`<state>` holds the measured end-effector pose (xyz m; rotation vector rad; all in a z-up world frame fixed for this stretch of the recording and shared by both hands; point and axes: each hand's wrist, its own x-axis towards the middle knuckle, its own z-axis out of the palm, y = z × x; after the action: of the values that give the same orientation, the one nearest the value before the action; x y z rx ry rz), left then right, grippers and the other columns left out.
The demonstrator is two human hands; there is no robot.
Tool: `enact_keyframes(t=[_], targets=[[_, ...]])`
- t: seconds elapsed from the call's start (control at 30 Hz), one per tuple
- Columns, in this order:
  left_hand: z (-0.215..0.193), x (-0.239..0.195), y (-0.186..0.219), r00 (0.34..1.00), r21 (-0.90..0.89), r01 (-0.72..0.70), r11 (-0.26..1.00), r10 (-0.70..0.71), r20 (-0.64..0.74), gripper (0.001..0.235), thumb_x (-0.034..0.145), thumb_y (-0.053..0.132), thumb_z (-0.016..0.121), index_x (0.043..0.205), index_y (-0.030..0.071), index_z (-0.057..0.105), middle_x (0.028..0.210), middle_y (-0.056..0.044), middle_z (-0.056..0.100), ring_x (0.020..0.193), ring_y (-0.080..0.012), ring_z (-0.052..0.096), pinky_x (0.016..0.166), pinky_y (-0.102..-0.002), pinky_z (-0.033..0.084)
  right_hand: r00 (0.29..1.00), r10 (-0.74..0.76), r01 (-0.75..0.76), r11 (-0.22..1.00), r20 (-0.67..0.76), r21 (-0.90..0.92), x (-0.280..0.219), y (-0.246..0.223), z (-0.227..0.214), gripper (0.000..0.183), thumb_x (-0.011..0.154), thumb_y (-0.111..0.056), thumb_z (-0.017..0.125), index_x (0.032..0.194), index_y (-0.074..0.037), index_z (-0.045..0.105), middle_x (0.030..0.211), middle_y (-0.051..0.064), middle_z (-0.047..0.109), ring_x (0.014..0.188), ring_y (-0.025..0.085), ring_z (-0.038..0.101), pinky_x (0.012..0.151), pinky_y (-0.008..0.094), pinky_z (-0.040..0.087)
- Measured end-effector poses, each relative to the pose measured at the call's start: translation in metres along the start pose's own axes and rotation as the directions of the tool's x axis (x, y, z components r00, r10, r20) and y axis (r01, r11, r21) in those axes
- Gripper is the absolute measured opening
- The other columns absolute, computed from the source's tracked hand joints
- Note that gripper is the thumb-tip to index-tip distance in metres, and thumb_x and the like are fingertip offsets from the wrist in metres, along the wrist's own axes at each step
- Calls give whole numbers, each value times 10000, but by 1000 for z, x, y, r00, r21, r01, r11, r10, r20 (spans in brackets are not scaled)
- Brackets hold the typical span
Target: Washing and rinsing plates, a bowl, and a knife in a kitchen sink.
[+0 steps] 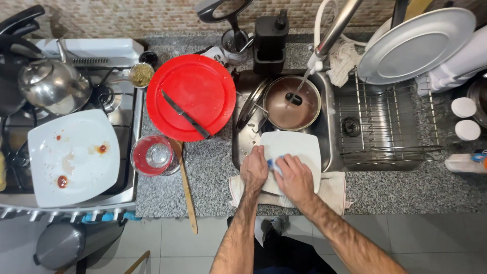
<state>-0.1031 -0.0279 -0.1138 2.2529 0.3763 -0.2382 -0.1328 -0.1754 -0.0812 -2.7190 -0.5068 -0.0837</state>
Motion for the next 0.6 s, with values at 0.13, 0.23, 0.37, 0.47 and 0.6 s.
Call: enact_keyframes(t=[0.13, 0.23, 0.37, 0.47, 0.6], targets=[[-2, -6, 0, 998, -33, 50, 998, -51, -25, 444, 1078, 390, 352, 1078, 58, 647, 897, -289, 702, 894, -526, 649, 801, -621, 467, 1000, 7, -6, 999, 29, -47, -6, 49, 0, 260, 820, -208, 794, 997, -78, 654, 936, 75, 624, 822, 219, 637, 648, 349, 561], [-2, 4, 0, 1000, 16, 27, 1000, -27, 5, 409, 1076, 390, 391, 1082, 44, 611, 868, -304, 695, 876, -515, 667, 808, -612, 478, 995, 57, -68, 988, -85, -136, 41, 32, -3, 268, 817, -200, 800, 992, -80, 636, 940, 71, 631, 838, 235, 654, 625, 371, 564], [-3, -8, -3, 999, 3, 45, 999, -45, 6, 392, 1066, 394, 416, 1056, 58, 617, 864, -306, 692, 870, -531, 654, 778, -626, 471, 991, 9, -17, 998, -130, -57, 35, -7, 2, 298, 777, -193, 808, 991, -91, 628, 923, 77, 631, 859, 264, 667, 654, 395, 572], [-1, -6, -1, 1000, -37, 17, 999, -18, -26, 390, 1076, 386, 404, 1039, 69, 629, 856, -300, 695, 862, -529, 662, 763, -624, 480, 999, 11, -12, 999, -30, -46, 12, 16, -8, 280, 796, -188, 796, 1000, -90, 632, 911, 84, 633, 835, 258, 672, 634, 389, 578], [-5, -6, 2, 999, 7, 48, 999, -47, -22, 380, 1060, 394, 428, 1037, 66, 619, 852, -295, 697, 862, -534, 659, 753, -624, 486, 996, 60, -64, 996, -64, -63, 34, 31, -21, 311, 818, -161, 765, 1075, -42, 637, 940, 89, 666, 820, 248, 681, 615, 372, 576]])
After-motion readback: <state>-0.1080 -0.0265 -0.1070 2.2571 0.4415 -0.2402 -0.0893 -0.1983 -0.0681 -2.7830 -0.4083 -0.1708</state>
